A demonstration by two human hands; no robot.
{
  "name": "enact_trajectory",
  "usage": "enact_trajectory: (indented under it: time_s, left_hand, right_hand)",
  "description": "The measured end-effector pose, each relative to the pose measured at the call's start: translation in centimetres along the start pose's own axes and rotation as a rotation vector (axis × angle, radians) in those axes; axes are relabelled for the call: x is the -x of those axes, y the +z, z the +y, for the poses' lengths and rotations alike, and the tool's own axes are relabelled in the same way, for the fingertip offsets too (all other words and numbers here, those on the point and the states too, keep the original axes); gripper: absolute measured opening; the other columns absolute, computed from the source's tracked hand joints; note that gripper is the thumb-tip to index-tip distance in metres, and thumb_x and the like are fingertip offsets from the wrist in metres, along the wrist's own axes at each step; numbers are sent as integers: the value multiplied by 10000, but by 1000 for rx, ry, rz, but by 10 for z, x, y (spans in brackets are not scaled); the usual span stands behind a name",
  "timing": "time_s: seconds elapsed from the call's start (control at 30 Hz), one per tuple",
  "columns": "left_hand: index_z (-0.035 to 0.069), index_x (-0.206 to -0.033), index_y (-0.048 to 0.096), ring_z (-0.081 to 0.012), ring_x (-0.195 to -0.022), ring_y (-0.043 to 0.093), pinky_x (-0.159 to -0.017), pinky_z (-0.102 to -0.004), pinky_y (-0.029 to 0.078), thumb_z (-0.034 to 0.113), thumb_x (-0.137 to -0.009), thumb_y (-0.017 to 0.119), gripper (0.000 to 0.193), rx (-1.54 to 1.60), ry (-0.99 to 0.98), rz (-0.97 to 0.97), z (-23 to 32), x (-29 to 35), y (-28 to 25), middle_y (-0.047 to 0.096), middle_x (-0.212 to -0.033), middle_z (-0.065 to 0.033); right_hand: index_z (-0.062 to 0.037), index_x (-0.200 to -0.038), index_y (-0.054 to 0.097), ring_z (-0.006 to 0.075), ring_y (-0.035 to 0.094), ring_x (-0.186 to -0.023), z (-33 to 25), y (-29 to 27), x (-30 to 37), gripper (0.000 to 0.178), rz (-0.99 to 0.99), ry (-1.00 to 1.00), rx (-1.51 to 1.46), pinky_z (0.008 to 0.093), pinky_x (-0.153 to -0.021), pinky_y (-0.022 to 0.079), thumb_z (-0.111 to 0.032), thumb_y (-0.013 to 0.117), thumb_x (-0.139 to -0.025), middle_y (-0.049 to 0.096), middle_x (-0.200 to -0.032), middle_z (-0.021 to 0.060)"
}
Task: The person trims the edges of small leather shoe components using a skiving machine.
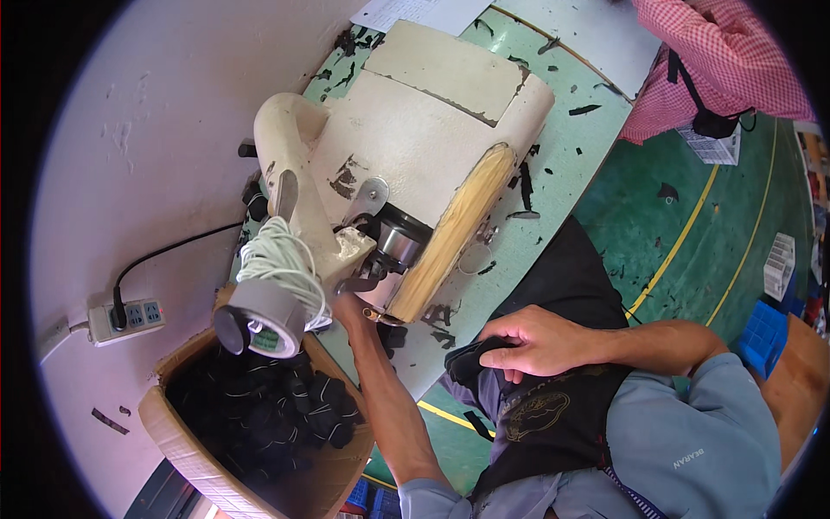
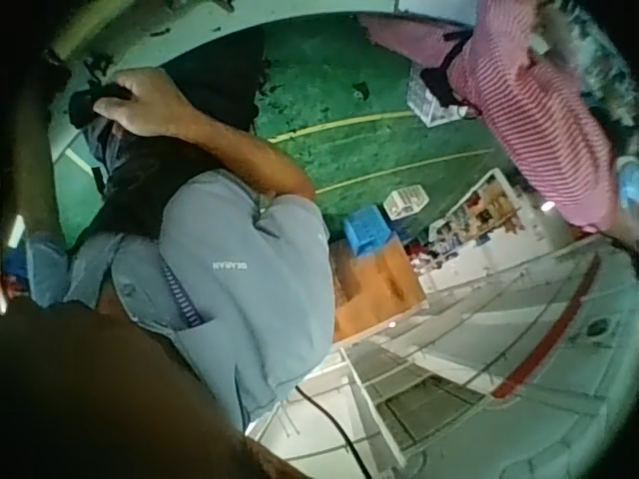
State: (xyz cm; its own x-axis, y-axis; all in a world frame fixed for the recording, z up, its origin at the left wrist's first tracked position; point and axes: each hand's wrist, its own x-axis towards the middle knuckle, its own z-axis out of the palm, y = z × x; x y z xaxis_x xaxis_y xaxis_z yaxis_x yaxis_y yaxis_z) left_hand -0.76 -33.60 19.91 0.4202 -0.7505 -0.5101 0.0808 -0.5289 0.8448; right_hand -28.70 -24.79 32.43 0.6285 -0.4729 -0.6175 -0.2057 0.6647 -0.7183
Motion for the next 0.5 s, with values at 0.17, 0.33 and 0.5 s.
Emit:
enact_trajectory:
  time_s: [0.17,0.33,0.5]
  left_hand:
    - [-53,-1253,581,-259,-955,679,-829,-378,569,170,-910,574,409,-49,8,-29,-15,-14,-12,662,-1164,-150]
    - [-42,-1297,540,-273,-957,687,-796,-379,594,174,-910,576,445,117,72,21,-27,-25,-13,653,-1171,-152]
    - [-37,-1297,542,-268,-950,687,-797,-376,593,177,-916,572,438,87,27,24,-21,-23,-14,654,-1167,-147]
  right_hand:
    - [18,-1151,633,108,676,-674,4,-5,-2,313,19,0,-60,257,-620,547,-243,644,-978,686,-785,83]
    - [7,-1038,661,120,673,-613,6,-6,-4,280,75,-30,-91,277,-583,511,-257,634,-948,685,-679,74]
    - [15,-1078,650,112,672,-648,5,-6,-3,273,72,-13,-99,264,-602,532,-233,640,-963,684,-744,75]
